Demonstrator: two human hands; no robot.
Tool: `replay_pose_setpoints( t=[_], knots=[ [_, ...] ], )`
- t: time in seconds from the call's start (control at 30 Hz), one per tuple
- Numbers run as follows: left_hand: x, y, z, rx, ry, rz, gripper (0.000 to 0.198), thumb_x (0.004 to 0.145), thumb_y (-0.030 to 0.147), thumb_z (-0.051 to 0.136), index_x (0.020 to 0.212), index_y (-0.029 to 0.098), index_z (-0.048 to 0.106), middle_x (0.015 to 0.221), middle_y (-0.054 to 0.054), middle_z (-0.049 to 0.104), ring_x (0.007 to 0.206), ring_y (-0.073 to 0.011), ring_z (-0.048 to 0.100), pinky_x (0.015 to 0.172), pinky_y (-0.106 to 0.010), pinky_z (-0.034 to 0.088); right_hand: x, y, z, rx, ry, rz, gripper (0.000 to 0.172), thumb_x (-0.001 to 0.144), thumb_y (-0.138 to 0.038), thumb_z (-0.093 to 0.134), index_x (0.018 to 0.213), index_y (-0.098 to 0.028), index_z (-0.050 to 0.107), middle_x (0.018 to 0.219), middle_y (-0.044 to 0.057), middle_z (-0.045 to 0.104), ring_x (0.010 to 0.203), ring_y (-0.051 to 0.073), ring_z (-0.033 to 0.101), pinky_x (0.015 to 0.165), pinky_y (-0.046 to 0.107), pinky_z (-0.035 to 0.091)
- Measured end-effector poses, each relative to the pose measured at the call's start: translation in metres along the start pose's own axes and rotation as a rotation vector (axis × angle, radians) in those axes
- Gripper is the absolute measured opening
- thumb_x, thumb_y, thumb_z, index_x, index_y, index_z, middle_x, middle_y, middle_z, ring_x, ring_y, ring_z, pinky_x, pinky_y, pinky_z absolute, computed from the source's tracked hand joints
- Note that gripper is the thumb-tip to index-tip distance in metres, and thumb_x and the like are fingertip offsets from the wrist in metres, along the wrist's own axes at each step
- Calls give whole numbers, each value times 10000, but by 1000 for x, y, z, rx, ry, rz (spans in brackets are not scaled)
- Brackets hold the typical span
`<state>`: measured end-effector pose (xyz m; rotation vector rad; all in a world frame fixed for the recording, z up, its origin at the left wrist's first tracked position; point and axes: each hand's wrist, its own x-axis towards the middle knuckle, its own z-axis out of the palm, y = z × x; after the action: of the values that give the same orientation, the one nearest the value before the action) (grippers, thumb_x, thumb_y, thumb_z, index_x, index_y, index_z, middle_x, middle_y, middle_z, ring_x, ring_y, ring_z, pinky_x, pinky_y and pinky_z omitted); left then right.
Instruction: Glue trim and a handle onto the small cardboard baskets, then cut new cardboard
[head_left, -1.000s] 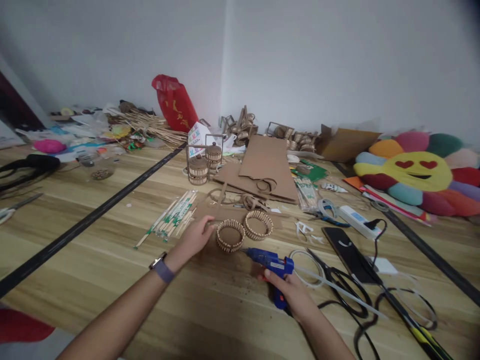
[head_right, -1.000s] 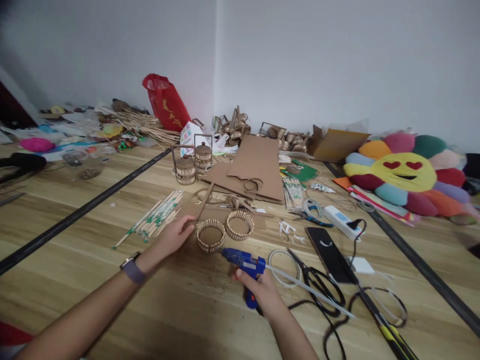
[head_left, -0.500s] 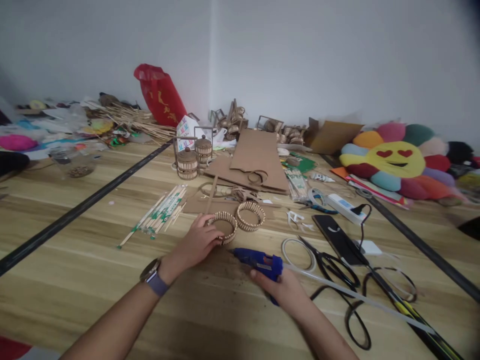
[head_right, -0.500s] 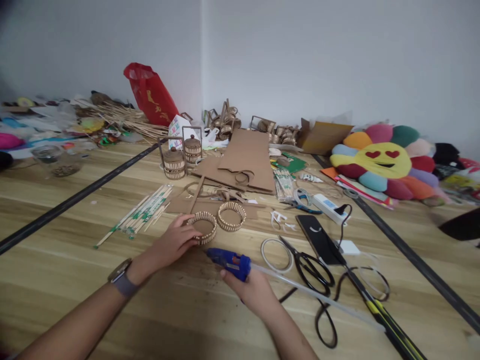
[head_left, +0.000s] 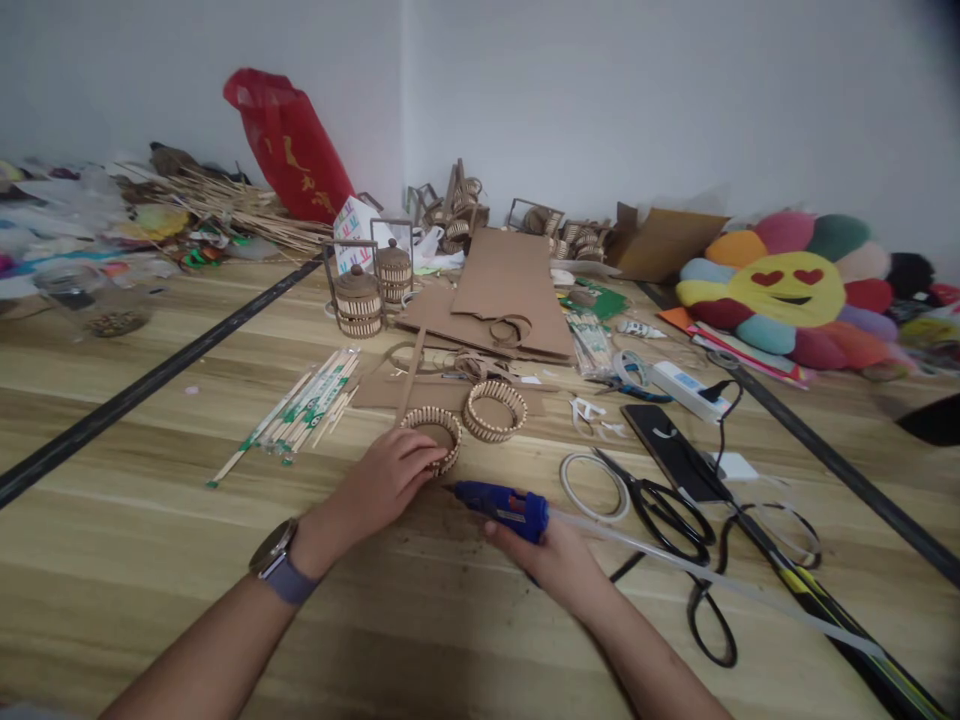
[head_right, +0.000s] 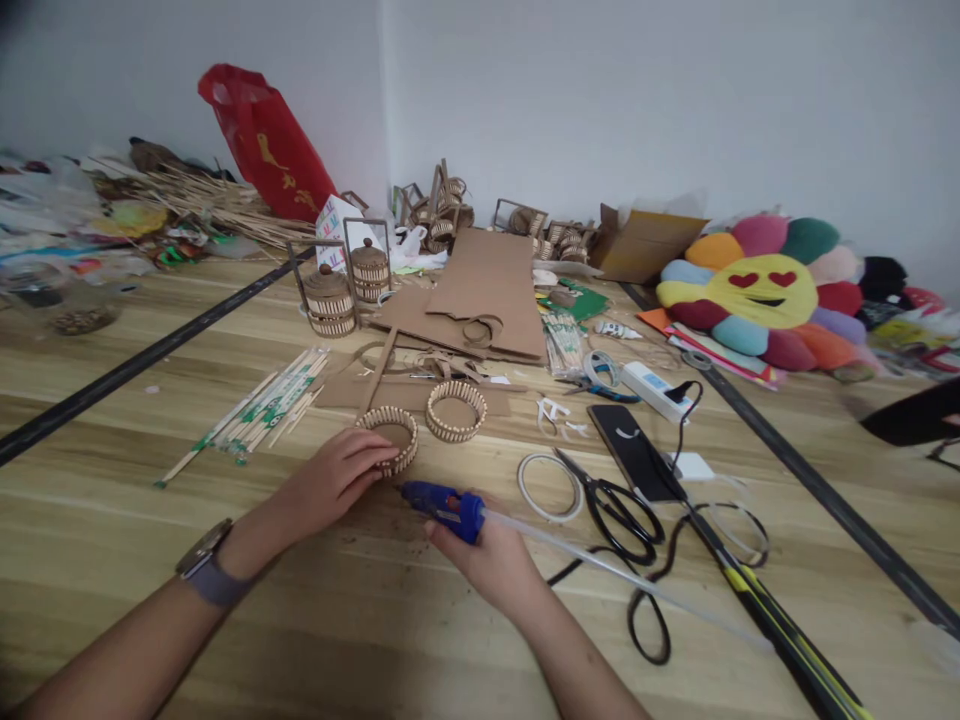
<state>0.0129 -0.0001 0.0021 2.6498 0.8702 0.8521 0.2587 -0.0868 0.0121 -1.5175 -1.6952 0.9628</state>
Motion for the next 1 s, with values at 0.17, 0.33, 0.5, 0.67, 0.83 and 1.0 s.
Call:
replay_pose_setpoints(
  t=[0.17,0.33,0.5,0.67,0.83,1.0],
  knots=[
    [1,1,2,-6,-40,-5,311,988,152,426,1176,195,670,1009,-98,698,998,-250,595,902,-421,521,3,1,5,-58,29,17,295,815,-473,660,900,-212,769,904,79,783,855,278,695,777,370,553],
    [0,2,2,5,-20,-9,293,995,161,431,1147,170,682,963,-100,688,964,-243,593,882,-397,516,3,8,7,-122,64,33,334,782,-513,677,870,-200,752,900,94,754,916,296,671,830,392,534],
    [0,3,-1,3,-36,16,303,1008,170,406,1140,171,679,960,-97,690,961,-244,590,864,-400,514,1,12,8,-127,92,4,340,776,-527,678,871,-208,741,907,98,738,916,296,663,857,402,529],
    [0,3,1,3,-27,5,300,1017,192,403,1118,179,685,935,-85,689,930,-236,590,844,-393,507,1,10,10,-158,122,-89,288,795,-496,666,831,-215,721,858,88,727,897,286,657,843,384,535],
    [-2,3,2,-14,-24,0,284,1005,178,427,1127,175,683,937,-84,690,943,-238,585,877,-403,493,3,7,10,-187,117,-162,225,822,-448,644,769,-234,688,779,59,706,816,252,646,806,358,530],
    [-1,3,1,-24,-33,-15,295,1006,187,416,1127,192,685,923,-78,682,940,-235,582,871,-394,494,3,8,11,-199,126,-173,224,827,-448,645,772,-235,687,780,59,711,811,252,647,786,352,533]
  ],
)
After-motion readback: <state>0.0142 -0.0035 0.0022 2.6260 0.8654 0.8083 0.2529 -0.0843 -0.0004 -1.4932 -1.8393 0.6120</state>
